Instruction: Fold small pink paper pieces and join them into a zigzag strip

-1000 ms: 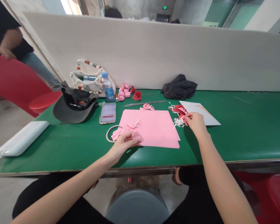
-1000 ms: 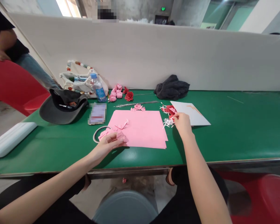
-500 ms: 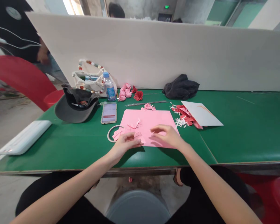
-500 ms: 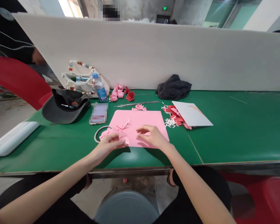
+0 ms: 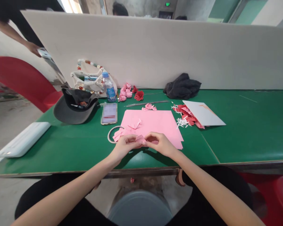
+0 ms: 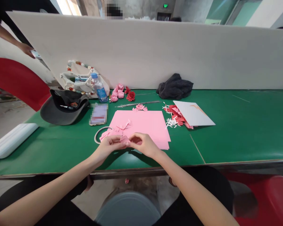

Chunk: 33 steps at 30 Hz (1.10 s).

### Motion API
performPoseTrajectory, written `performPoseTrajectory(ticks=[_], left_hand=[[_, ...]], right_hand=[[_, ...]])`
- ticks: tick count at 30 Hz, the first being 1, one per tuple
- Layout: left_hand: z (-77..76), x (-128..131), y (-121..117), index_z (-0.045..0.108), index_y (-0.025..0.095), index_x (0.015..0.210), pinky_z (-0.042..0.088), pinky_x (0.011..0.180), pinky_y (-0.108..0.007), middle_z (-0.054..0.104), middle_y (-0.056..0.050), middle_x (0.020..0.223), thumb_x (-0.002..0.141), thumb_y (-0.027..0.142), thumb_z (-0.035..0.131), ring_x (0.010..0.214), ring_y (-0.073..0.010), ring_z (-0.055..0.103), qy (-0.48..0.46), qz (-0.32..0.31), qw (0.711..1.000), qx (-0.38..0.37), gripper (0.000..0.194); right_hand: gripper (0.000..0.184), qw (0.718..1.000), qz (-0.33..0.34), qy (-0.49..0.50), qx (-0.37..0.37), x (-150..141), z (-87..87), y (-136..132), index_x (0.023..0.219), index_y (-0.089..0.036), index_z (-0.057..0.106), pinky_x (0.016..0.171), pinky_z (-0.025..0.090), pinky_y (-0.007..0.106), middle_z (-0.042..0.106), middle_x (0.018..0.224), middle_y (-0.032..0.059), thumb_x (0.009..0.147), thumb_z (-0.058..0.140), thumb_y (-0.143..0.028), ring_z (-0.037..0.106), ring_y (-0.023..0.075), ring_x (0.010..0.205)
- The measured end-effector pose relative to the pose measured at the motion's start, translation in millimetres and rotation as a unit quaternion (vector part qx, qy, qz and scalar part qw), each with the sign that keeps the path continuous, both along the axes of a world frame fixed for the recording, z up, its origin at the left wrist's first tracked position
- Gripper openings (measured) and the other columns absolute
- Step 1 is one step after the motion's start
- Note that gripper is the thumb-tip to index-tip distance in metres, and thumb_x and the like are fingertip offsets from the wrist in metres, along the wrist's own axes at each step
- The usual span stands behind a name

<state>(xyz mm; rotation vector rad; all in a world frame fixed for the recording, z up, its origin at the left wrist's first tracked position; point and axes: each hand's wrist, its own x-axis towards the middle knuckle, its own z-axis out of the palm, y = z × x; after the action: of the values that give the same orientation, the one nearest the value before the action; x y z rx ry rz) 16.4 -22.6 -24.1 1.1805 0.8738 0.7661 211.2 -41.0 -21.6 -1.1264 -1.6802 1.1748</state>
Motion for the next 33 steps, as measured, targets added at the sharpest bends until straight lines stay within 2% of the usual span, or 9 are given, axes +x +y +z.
performPoseTrajectory(ticks=[5,13,16,18,21,24,28,31,33], left_hand=[[-3.1,-0.3,0.5,0.071,0.014,0.092,0.053,0.085,-0.030,0.074,-0.006,0.092,0.069,0.032,0.077,0.087,-0.0191,0.069,0.002,-0.017,1.000,-0.007,0.031],[-5.8,1.7,0.3,0.065,0.012,0.088,0.055,0.081,-0.031,0.074,-0.006,0.085,0.062,0.031,0.080,0.082,-0.0209,0.071,0.042,-0.016,0.999,0.023,0.035],[-5.0,2.2,-1.7,0.061,0.013,0.092,0.056,0.075,-0.032,0.072,-0.006,0.084,0.063,0.032,0.080,0.077,-0.0207,0.071,0.058,-0.015,0.997,0.045,0.040],[-4.1,2.3,-4.1,0.059,0.013,0.096,0.056,0.074,-0.032,0.072,-0.007,0.083,0.066,0.033,0.077,0.075,-0.0208,0.071,0.074,-0.027,0.995,0.069,0.040],[-2.0,2.4,-7.8,0.059,0.013,0.098,0.055,0.074,-0.033,0.071,-0.007,0.081,0.072,0.035,0.072,0.076,-0.0205,0.070,0.102,-0.041,0.986,0.123,0.036],[1.3,2.3,-8.2,0.062,0.014,0.096,0.055,0.075,-0.032,0.070,-0.006,0.083,0.076,0.034,0.067,0.078,-0.0193,0.068,0.122,-0.040,0.977,0.169,0.029],[8.5,-2.2,0.8,0.064,0.015,0.091,0.055,0.070,-0.029,0.068,-0.004,0.087,0.077,0.034,0.065,0.078,-0.0188,0.067,0.138,0.012,0.970,0.197,0.024],[15.2,-10.4,10.9,0.062,0.016,0.097,0.053,0.068,-0.026,0.067,-0.003,0.087,0.082,0.034,0.058,0.077,-0.0170,0.066,0.141,0.039,0.964,0.221,0.024],[18.4,-16.6,16.3,0.062,0.016,0.102,0.050,0.065,-0.025,0.066,-0.003,0.088,0.084,0.032,0.054,0.075,-0.0156,0.064,0.179,0.047,0.949,0.256,0.025]], right_hand=[[0.024,0.998,-0.005,0.036,-0.043,-2.4,-4.2,2.1,0.082,-0.016,0.061,0.067,0.052,0.028,0.067,0.076,0.0024,0.074,0.068,-0.038,0.065,0.0158,0.071],[0.020,0.999,0.006,0.016,-0.046,-6.0,-7.1,1.2,0.080,-0.017,0.060,0.059,0.047,0.025,0.065,0.072,0.0014,0.076,0.067,-0.035,0.061,0.0137,0.064],[0.017,1.000,0.000,-0.018,-0.014,-9.3,-9.1,-2.0,0.083,-0.017,0.063,0.063,0.048,0.027,0.067,0.076,0.0023,0.077,0.067,-0.033,0.062,0.0148,0.068],[0.010,0.999,-0.014,-0.043,0.011,-11.6,-10.5,-4.1,0.078,-0.018,0.063,0.065,0.049,0.027,0.068,0.076,0.0019,0.077,0.066,-0.027,0.062,0.0149,0.069],[0.007,0.998,-0.031,-0.051,0.030,-13.9,-13.5,-5.6,0.071,-0.018,0.062,0.066,0.049,0.026,0.068,0.074,0.0010,0.077,0.064,-0.019,0.063,0.0147,0.070],[0.006,0.998,-0.038,-0.045,0.039,-13.5,-15.8,-4.1,0.074,-0.018,0.063,0.066,0.049,0.026,0.068,0.077,0.0013,0.079,0.063,-0.021,0.063,0.0152,0.072],[0.013,0.993,-0.066,-0.042,0.090,-9.3,-13.1,4.7,0.089,-0.019,0.065,0.071,0.049,0.027,0.067,0.088,0.0028,0.085,0.057,-0.029,0.063,0.0153,0.081],[0.013,0.978,-0.113,-0.073,0.157,-7.5,-9.0,20.2,0.093,-0.019,0.065,0.077,0.048,0.027,0.066,0.094,0.0038,0.086,0.056,-0.024,0.061,0.0145,0.084],[0.013,0.970,-0.127,-0.105,0.178,-9.2,-8.0,36.0,0.093,-0.018,0.065,0.077,0.048,0.027,0.065,0.093,0.0045,0.085,0.056,-0.023,0.060,0.0145,0.082]])
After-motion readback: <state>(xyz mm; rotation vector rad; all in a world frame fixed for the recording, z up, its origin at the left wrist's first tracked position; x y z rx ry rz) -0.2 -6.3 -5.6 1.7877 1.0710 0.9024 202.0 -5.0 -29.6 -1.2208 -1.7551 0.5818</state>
